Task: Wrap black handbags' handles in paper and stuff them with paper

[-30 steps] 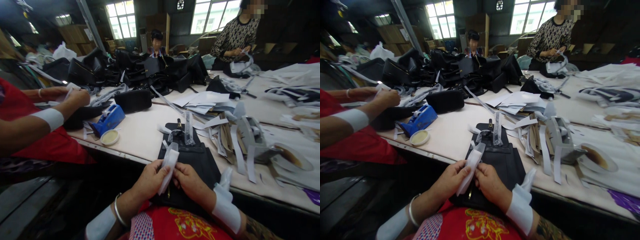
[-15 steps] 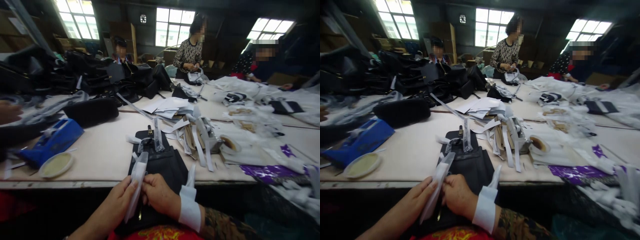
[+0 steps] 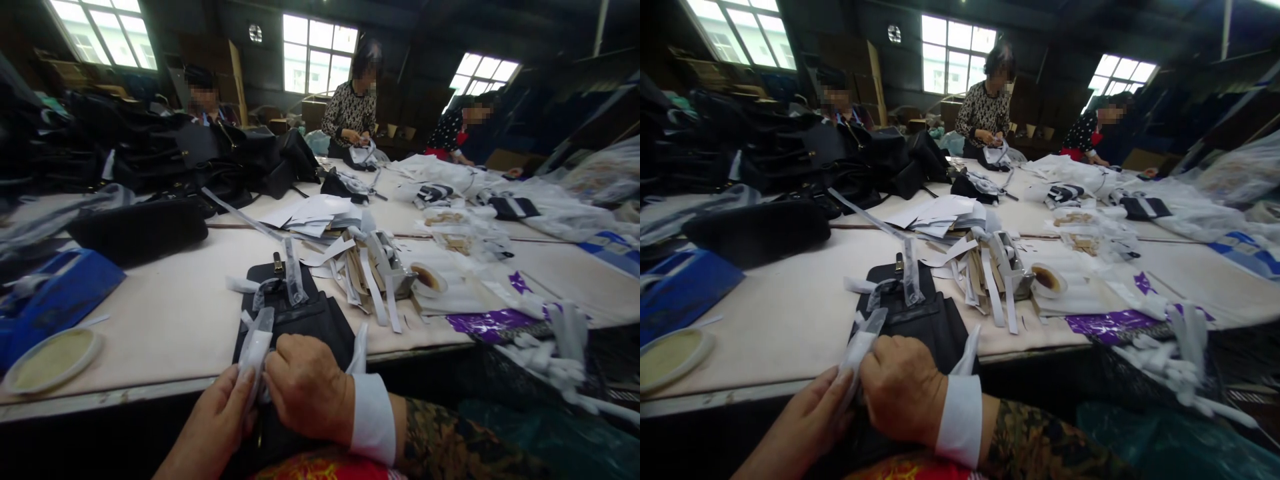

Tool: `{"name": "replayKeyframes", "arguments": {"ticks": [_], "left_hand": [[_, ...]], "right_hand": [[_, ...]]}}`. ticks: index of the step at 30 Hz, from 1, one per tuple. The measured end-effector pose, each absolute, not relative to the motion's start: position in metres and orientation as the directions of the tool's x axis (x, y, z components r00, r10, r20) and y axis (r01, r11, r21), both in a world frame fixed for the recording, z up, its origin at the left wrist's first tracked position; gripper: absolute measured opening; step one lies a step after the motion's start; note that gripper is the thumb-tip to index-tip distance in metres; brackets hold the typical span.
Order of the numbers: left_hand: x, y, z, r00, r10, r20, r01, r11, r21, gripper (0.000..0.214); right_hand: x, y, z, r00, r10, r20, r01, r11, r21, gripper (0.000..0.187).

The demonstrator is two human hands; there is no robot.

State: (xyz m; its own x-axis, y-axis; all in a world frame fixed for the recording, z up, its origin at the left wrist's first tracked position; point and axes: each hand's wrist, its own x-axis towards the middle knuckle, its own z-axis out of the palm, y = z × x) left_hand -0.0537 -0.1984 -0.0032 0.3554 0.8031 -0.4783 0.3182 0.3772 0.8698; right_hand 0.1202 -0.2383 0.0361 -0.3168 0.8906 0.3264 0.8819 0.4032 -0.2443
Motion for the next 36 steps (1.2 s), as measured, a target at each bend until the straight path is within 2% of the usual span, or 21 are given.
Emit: {"name": "replayKeyframes", "arguments": {"ticks": [3,6,10,12,14,15,17,19,20,21,22,25,29,32,36], "left_hand": [[-0.052,-0.199,0.006,0.338,0.827,-0.449,0.302,0.357,0.884,0.052],[-0.051,-0.201,0.014,0.332,0.842,-0.426,0.309,0.330,0.892,0.051],[-0.052,-0.204,0.015,0.351,0.826,-0.440,0.290,0.351,0.890,0.053],[-0.054,-0.204,0.013,0.352,0.821,-0.449,0.286,0.362,0.887,0.054],[-0.055,-0.204,0.009,0.342,0.826,-0.448,0.293,0.359,0.886,0.054],[-0.056,-0.204,0.007,0.338,0.824,-0.454,0.301,0.363,0.882,0.055],[-0.057,-0.203,0.004,0.319,0.819,-0.477,0.312,0.385,0.869,0.056],[-0.057,-0.202,0.001,0.302,0.815,-0.494,0.298,0.412,0.861,0.057],[-0.057,-0.202,-0.001,0.301,0.813,-0.498,0.289,0.420,0.860,0.057],[-0.057,-0.201,-0.002,0.303,0.811,-0.500,0.283,0.424,0.860,0.056],[-0.056,-0.201,-0.004,0.312,0.808,-0.499,0.281,0.424,0.861,0.056],[-0.054,-0.199,-0.006,0.342,0.799,-0.495,0.292,0.410,0.864,0.057],[-0.053,-0.202,0.000,0.294,0.836,-0.463,0.308,0.376,0.874,0.055],[-0.053,-0.207,0.005,0.254,0.858,-0.446,0.336,0.354,0.873,0.054],[-0.052,-0.210,0.006,0.260,0.857,-0.444,0.296,0.367,0.882,0.060]], "right_hand": [[0.132,-0.228,0.053,-0.554,0.726,0.407,0.768,0.635,-0.086,0.028],[0.137,-0.205,0.053,-0.725,0.609,0.323,0.642,0.767,-0.004,0.040],[0.130,-0.180,0.041,-0.816,0.549,0.181,0.553,0.833,-0.033,0.045],[0.126,-0.179,0.038,-0.806,0.559,0.194,0.558,0.827,-0.061,0.045],[0.131,-0.187,0.037,-0.737,0.615,0.280,0.609,0.784,-0.119,0.046],[0.139,-0.194,0.036,-0.662,0.666,0.343,0.654,0.737,-0.170,0.047],[0.167,-0.211,0.030,-0.391,0.805,0.446,0.776,0.549,-0.310,0.045],[0.209,-0.229,0.020,0.033,0.911,0.411,0.897,0.154,-0.414,0.033],[0.233,-0.237,0.013,0.267,0.902,0.339,0.911,-0.121,-0.395,0.030],[0.257,-0.245,0.006,0.442,0.864,0.241,0.879,-0.364,-0.309,0.029],[0.279,-0.253,-0.001,0.532,0.820,0.211,0.839,-0.477,-0.263,0.028],[0.322,-0.266,-0.023,0.647,0.747,0.153,0.762,-0.627,-0.164,0.026],[0.334,-0.263,-0.046,0.685,0.725,0.067,0.728,-0.678,-0.104,0.027],[0.333,-0.259,-0.051,0.701,0.712,0.037,0.711,-0.693,-0.117,0.025],[0.337,-0.266,-0.040,0.713,0.699,0.065,0.695,-0.690,-0.200,0.024]]}}
